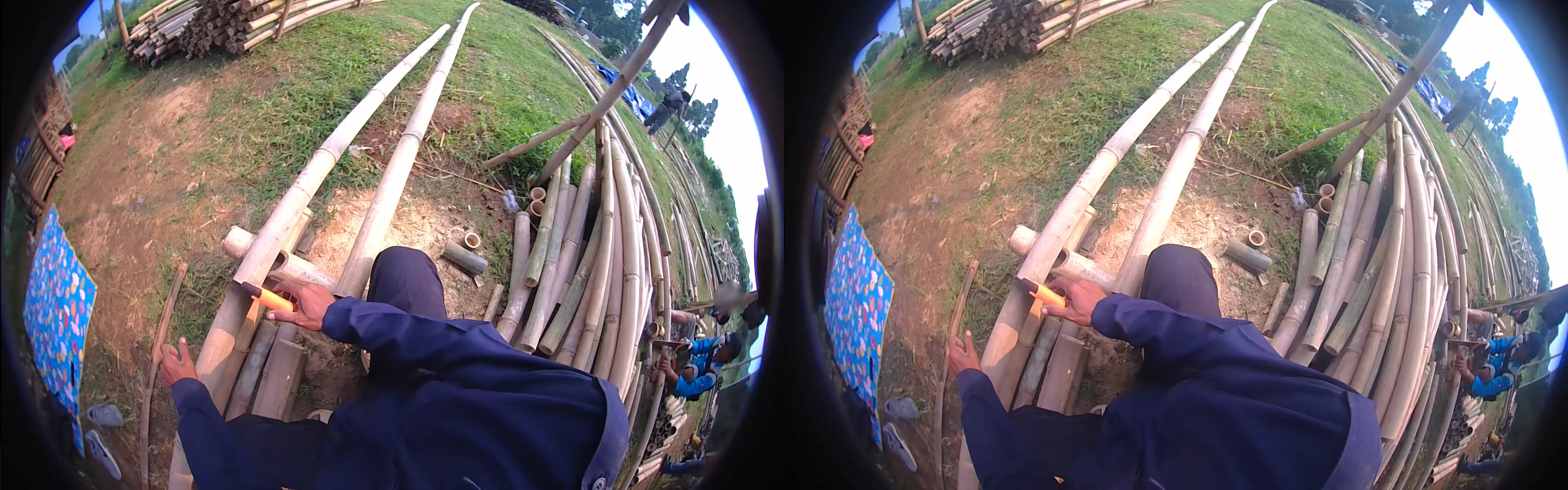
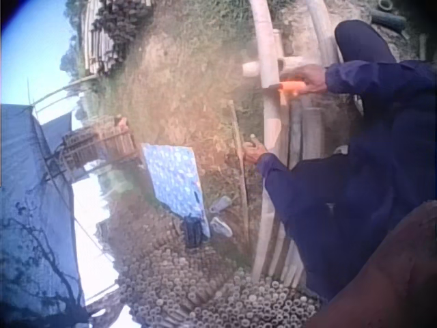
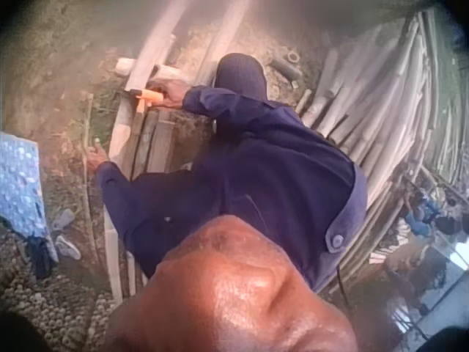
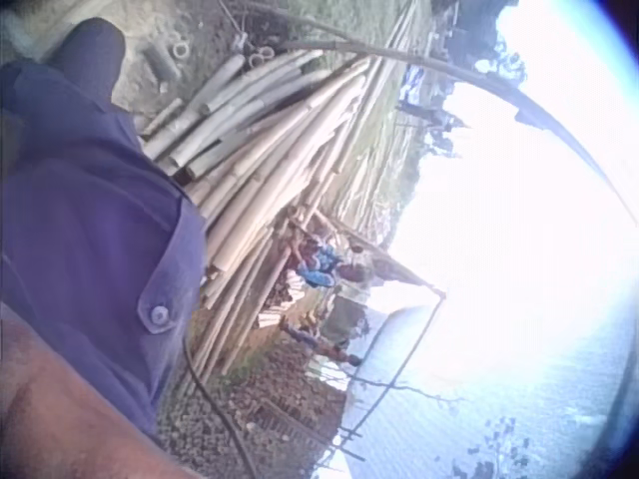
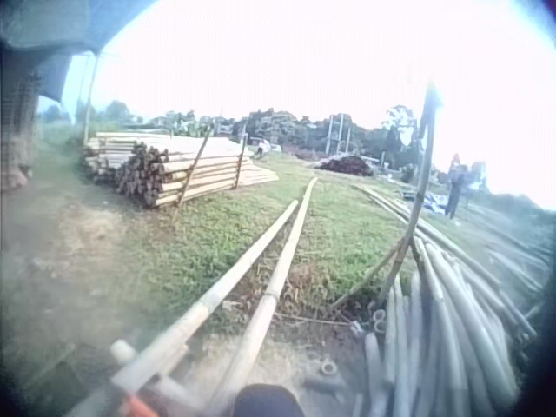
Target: The person uses a hand saw to cut long bamboo poles into shorter sections. They position each pole on a makeshift support, saw through it, and repeat the process with multiple poles. The cut pieces remain on the ground nearby.
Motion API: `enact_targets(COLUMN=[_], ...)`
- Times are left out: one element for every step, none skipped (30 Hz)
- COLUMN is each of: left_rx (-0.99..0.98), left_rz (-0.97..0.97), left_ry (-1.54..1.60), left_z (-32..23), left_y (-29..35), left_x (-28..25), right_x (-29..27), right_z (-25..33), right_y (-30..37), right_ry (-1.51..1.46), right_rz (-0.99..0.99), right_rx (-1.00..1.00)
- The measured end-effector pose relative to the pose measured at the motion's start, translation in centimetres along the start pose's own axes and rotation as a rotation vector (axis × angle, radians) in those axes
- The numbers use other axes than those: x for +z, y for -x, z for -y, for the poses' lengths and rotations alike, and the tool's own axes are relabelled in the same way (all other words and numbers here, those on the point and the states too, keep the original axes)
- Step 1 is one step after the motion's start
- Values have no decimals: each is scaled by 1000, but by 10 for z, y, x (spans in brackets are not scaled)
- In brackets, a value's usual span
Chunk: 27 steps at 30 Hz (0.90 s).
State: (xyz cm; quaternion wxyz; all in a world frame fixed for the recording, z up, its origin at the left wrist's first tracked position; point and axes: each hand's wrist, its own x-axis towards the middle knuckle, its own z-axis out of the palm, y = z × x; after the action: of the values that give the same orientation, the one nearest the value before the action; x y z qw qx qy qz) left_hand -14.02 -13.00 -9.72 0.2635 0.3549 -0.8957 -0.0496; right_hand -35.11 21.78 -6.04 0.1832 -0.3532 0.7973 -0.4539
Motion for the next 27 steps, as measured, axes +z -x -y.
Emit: enact_targets(left_rx=[-65,26,91,153,162,140,109,84,69,52,20,-12,-39,-55,-72,-85,-32,-61,-87,-112,-79,-80,-87,-99,-99,-113,-126], left_rz=[84,114,116,106,158,232,298,362,412,453,479,502,527,558,592,627,571,628,686,744,679,666,650,630,641,655,666], left_ry=[-50,31,36,-16,-88,-98,-103,-98,-116,-136,-144,-155,-166,-161,-153,-145,-141,-155,-168,-178,-181,-179,-179,-181,-177,-180,-181], left_z=[-11,3,-5,-4,-9,-12,-17,-21,-22,-21,-23,-23,-23,-24,-27,-27,-27,-29,-31,-34,-33,-33,-28,-22,-21,-20,-19], left_y=[6,13,20,25,26,27,27,26,26,26,27,29,30,27,26,25,22,19,16,16,20,23,26,26,28,31,32], left_x=[-4,-6,-6,-4,-4,-2,-2,-1,4,5,10,13,15,16,16,17,19,20,22,22,22,23,22,23,26,24,23], right_x=[3,11,10,12,16,19,24,30,31,37,37,37,39,34,31,30,31,32,33,31,29,26,18,5,-10,-26,-47], right_z=[-3,-4,-4,-2,-8,-13,-19,-24,-21,-20,-19,-19,-22,-11,-7,-7,-10,-15,-18,-17,-15,-12,1,14,16,15,29], right_y=[6,5,7,10,11,8,5,3,2,1,-2,-6,-9,-8,-9,-9,-10,-10,-9,-6,-2,2,18,41,69,96,120], right_ry=[-6,-30,-18,-12,-46,-68,-115,-155,-197,-274,-262,-254,-313,-348,-339,-331,-303,-277,-251,-218,-184,-149,-142,-136,-169,-205,-176], right_rz=[-57,-101,-56,-4,44,81,88,88,79,65,75,83,107,136,162,185,161,133,101,77,50,21,40,64,93,137,148], right_rx=[-63,-144,-140,-139,-71,-4,26,60,40,-20,-16,-15,29,115,143,171,152,134,116,78,41,3,34,61,138,213,209])
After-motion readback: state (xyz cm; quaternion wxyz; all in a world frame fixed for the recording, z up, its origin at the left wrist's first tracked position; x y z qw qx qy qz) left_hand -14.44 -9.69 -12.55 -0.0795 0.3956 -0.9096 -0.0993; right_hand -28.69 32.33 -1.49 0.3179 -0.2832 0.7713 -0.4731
